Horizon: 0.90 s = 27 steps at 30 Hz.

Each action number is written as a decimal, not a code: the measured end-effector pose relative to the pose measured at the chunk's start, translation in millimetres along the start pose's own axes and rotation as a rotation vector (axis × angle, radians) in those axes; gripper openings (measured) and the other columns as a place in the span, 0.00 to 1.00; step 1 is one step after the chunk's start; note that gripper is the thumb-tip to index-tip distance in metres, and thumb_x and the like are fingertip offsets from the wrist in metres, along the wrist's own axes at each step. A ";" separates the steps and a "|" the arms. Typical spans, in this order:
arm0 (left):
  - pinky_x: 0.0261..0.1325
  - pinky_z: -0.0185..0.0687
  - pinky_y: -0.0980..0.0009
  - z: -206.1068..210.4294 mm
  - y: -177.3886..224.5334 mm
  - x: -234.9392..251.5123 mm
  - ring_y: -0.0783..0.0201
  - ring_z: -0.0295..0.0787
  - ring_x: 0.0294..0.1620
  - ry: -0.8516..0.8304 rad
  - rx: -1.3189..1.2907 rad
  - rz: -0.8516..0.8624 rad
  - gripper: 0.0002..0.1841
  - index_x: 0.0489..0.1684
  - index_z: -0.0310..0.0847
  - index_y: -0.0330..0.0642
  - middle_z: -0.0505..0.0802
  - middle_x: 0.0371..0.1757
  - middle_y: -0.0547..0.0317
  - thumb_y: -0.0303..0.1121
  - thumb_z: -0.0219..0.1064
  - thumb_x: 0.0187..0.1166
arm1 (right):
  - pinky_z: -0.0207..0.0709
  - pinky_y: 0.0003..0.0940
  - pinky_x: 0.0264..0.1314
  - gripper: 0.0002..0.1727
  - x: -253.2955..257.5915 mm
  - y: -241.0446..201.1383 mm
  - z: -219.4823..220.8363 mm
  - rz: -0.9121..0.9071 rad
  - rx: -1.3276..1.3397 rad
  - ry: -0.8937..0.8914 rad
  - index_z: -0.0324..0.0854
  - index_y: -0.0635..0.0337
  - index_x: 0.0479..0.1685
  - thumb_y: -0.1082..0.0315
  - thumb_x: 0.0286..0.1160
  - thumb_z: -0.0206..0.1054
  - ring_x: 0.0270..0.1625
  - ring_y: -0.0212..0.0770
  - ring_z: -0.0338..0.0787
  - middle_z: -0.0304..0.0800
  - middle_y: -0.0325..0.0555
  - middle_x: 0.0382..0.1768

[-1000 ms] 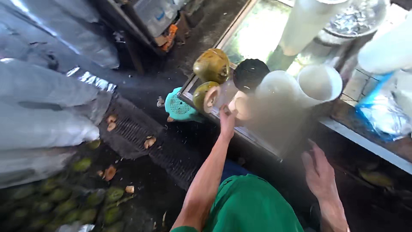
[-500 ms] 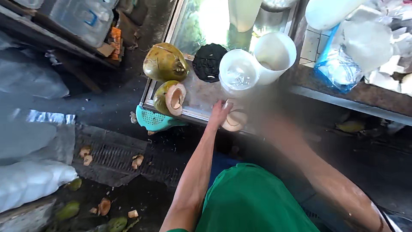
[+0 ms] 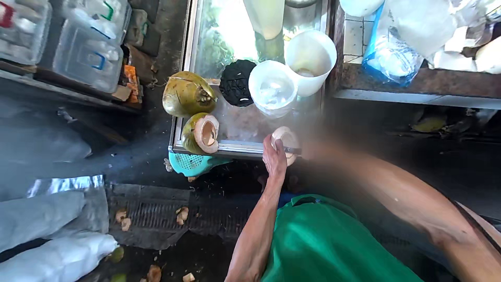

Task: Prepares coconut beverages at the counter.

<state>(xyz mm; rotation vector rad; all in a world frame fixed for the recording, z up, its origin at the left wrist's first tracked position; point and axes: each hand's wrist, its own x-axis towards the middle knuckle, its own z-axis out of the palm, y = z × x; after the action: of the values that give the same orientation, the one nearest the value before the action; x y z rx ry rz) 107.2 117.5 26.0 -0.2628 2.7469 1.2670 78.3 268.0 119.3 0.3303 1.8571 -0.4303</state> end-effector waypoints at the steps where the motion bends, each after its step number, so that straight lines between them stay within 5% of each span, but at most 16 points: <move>1: 0.64 0.83 0.44 2.3 -6.0 -4.0 0.44 0.90 0.60 0.020 -0.017 0.023 0.25 0.77 0.74 0.39 0.90 0.62 0.40 0.46 0.53 0.90 | 0.67 0.29 0.24 0.18 4.9 11.2 -1.0 0.031 0.106 -0.074 0.83 0.58 0.47 0.56 0.88 0.53 0.20 0.33 0.72 0.78 0.42 0.26; 3: 0.64 0.84 0.47 0.3 -15.5 -7.1 0.47 0.91 0.58 0.054 -0.081 0.010 0.25 0.78 0.73 0.38 0.92 0.59 0.41 0.45 0.53 0.90 | 0.60 0.22 0.13 0.20 11.0 34.3 -1.4 0.028 0.336 -0.280 0.81 0.55 0.42 0.52 0.90 0.49 0.10 0.27 0.63 0.75 0.35 0.18; 6: 0.64 0.85 0.53 -20.3 -19.0 -0.1 0.55 0.91 0.57 0.141 -0.300 -0.092 0.24 0.78 0.71 0.35 0.91 0.57 0.42 0.41 0.50 0.91 | 0.60 0.24 0.11 0.21 -1.9 56.5 2.2 -0.096 0.441 -0.380 0.79 0.53 0.40 0.48 0.91 0.50 0.09 0.28 0.62 0.72 0.35 0.16; 10: 0.57 0.91 0.58 -61.7 13.0 15.4 0.59 0.92 0.51 0.255 -0.762 -0.190 0.18 0.72 0.72 0.32 0.90 0.52 0.45 0.34 0.50 0.93 | 0.74 0.36 0.23 0.23 -50.7 52.0 -13.4 -0.338 0.118 -0.053 0.79 0.57 0.57 0.50 0.96 0.45 0.20 0.38 0.78 0.81 0.44 0.27; 12: 0.55 0.92 0.56 -82.2 39.8 28.3 0.58 0.93 0.51 0.276 -0.846 -0.166 0.18 0.74 0.71 0.36 0.90 0.54 0.46 0.33 0.55 0.91 | 0.81 0.56 0.47 0.22 -77.5 45.1 -22.6 -0.426 0.006 0.249 0.79 0.58 0.61 0.53 0.95 0.45 0.42 0.52 0.89 0.87 0.54 0.41; 16: 0.65 0.87 0.59 -99.0 81.6 66.0 0.63 0.89 0.61 0.366 -0.650 0.136 0.25 0.80 0.68 0.41 0.88 0.65 0.52 0.38 0.64 0.85 | 0.86 0.56 0.50 0.21 -96.9 36.1 -26.6 -0.503 0.003 0.964 0.79 0.54 0.73 0.55 0.92 0.53 0.49 0.56 0.91 0.87 0.57 0.48; 18: 0.64 0.88 0.64 -95.9 97.9 85.8 0.66 0.89 0.61 0.440 -0.426 0.369 0.27 0.81 0.66 0.41 0.87 0.66 0.52 0.44 0.63 0.87 | 0.85 0.54 0.49 0.26 -84.0 30.6 -36.7 -0.484 0.019 1.170 0.73 0.54 0.82 0.56 0.89 0.58 0.50 0.59 0.90 0.84 0.62 0.53; 23: 0.65 0.84 0.64 -84.8 116.3 152.9 0.56 0.88 0.61 0.550 -0.154 0.894 0.26 0.73 0.75 0.29 0.87 0.66 0.38 0.39 0.67 0.83 | 0.82 0.54 0.53 0.27 -68.6 33.4 -46.4 -0.351 -0.013 1.164 0.71 0.53 0.84 0.55 0.89 0.57 0.56 0.61 0.87 0.82 0.63 0.59; 27: 0.73 0.81 0.60 -77.9 114.2 181.3 0.52 0.85 0.70 0.468 -0.015 0.988 0.25 0.74 0.76 0.33 0.86 0.70 0.39 0.40 0.68 0.84 | 0.84 0.54 0.51 0.28 -63.3 36.6 -53.2 -0.350 0.104 1.165 0.71 0.54 0.84 0.55 0.89 0.59 0.55 0.61 0.87 0.81 0.63 0.57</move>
<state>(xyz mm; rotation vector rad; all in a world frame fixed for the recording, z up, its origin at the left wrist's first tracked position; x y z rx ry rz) -95.0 110.7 131.1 1.0625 3.3887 1.5177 69.1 323.7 189.9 0.3562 3.0626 -0.6463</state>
